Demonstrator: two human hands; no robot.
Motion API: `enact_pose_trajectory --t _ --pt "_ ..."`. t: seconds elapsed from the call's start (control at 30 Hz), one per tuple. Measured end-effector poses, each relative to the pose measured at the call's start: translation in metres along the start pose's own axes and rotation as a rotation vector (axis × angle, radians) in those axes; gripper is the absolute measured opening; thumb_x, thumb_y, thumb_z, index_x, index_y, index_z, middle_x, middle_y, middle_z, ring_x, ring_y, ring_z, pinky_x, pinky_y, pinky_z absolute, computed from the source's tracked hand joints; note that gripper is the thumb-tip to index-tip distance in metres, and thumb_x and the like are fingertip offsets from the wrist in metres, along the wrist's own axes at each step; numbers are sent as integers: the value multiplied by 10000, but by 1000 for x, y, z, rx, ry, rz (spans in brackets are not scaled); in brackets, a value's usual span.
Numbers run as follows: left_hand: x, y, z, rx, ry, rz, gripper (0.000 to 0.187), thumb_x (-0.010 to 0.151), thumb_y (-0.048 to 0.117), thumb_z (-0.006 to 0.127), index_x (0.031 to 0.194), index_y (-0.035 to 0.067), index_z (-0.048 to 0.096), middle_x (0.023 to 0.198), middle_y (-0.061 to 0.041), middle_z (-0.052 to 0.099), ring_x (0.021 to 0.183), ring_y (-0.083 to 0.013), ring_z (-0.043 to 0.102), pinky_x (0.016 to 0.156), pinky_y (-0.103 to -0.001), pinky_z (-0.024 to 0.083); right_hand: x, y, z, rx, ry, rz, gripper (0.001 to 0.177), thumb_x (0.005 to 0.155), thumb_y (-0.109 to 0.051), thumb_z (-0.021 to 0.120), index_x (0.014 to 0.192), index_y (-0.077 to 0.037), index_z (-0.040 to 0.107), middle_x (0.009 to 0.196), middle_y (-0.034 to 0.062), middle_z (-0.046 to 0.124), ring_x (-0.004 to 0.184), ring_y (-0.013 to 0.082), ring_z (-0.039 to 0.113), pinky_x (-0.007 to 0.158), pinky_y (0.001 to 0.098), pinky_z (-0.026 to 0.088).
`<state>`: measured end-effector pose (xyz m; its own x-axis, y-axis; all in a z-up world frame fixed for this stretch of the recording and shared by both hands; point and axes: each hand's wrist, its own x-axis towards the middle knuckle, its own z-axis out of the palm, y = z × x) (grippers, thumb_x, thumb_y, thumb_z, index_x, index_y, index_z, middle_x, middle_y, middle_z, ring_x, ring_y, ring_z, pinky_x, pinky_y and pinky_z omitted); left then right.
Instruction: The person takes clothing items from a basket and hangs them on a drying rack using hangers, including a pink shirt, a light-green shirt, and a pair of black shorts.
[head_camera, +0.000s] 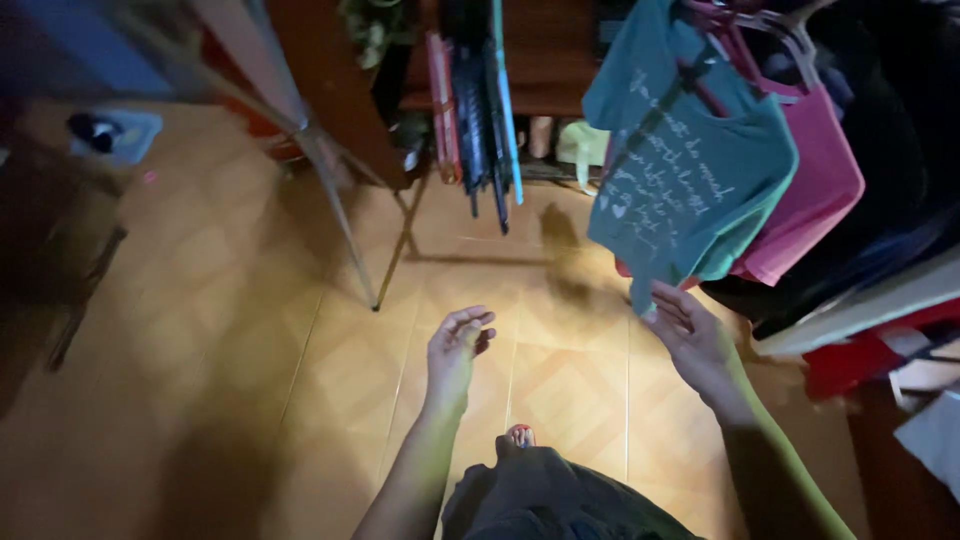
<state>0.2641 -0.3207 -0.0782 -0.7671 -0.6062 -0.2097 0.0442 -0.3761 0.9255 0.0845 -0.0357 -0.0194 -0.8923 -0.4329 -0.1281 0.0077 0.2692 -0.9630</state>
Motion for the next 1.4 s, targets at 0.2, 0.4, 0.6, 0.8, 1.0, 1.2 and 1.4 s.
enact_pose_trajectory --t 0.2,0.4,0.6,0.8,1.0,1.2,1.4 --pt "-65 5 -11 -86 152 22 218 998 113 580 1182 40 671 1139 -107 756 887 -161 712 812 -299 568 -25 -21 0 58 -149 -5 514 940 -93 644 1442 -48 542 1383 100 645 1263 162 610 1048 294 481" --pt "-150 -15 3 -142 250 9 227 995 124 575 1187 49 668 1139 -100 754 875 -152 701 812 -298 560 -77 -45 -18 175 -304 128 485 975 -182 585 1446 -79 533 1377 105 652 1223 185 637 965 341 534" --pt "-241 -39 18 -216 370 4 212 993 119 571 1168 52 670 1131 -101 756 867 -141 695 820 -294 555 -131 -31 -17 113 -435 199 477 983 -196 579 1445 -81 549 1254 134 710 1085 213 691 922 373 567" --pt "-321 -55 9 -296 511 8 202 993 114 569 1158 66 676 1103 -93 766 848 -141 689 779 -298 527 -180 -21 7 78 -628 222 457 973 -183 586 1420 -85 572 1190 146 731 1036 219 708 910 381 583" --pt "-381 -51 -18 -275 662 63 200 1001 132 558 1159 75 666 1101 -82 766 858 -131 696 803 -289 549 -214 -26 45 51 -764 207 447 967 -173 616 1402 -71 595 1173 163 729 1020 226 699 912 397 578" --pt "-439 -52 -45 -368 793 169 200 1001 132 558 1160 59 655 1092 -91 760 846 -134 693 770 -283 544 -251 -38 95 -25 -931 163 444 960 -179 616 1392 -79 599 1176 145 731 1032 219 705 931 397 583" --pt "-501 -61 -84 -452 938 294 195 1010 127 561 1169 50 646 1091 -111 753 826 -140 691 735 -273 539 -307 -57 155 -119 -1100 120 453 955 -170 626 1397 -74 605 1177 142 729 1037 227 699 931 390 583"
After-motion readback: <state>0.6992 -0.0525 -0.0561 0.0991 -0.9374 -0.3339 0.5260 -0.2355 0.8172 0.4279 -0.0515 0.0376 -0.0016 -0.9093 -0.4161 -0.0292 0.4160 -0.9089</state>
